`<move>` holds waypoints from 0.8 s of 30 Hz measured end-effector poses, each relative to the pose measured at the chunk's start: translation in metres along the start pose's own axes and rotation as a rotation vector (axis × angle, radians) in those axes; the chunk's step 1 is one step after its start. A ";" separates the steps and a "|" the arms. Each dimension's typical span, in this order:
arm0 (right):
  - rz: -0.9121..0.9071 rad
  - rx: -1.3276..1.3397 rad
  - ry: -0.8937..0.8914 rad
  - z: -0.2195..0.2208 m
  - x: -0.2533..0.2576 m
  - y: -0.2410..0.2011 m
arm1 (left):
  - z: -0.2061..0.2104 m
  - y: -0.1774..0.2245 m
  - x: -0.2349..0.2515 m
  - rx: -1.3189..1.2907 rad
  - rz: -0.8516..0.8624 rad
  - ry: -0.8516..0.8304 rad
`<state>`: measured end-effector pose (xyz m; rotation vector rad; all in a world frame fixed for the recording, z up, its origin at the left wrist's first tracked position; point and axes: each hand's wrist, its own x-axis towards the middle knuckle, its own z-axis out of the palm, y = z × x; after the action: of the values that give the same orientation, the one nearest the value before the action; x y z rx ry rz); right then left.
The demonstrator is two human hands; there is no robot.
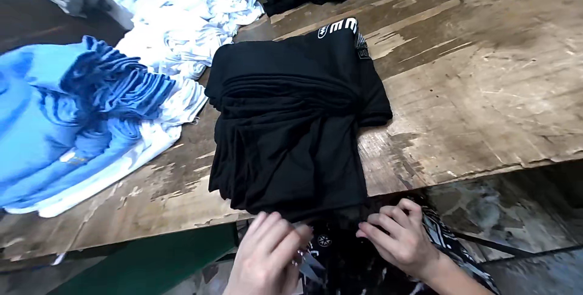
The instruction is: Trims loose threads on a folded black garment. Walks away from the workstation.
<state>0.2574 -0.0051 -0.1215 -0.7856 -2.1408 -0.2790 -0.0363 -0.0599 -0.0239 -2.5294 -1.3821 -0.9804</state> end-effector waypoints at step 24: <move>0.256 0.001 0.260 0.008 0.040 -0.008 | 0.054 0.027 0.022 -0.084 -0.073 0.121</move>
<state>0.2284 0.0094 -0.0957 -0.9570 -1.7769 -0.2316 0.0193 -0.0397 -0.0486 -2.4458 -1.4363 -1.2078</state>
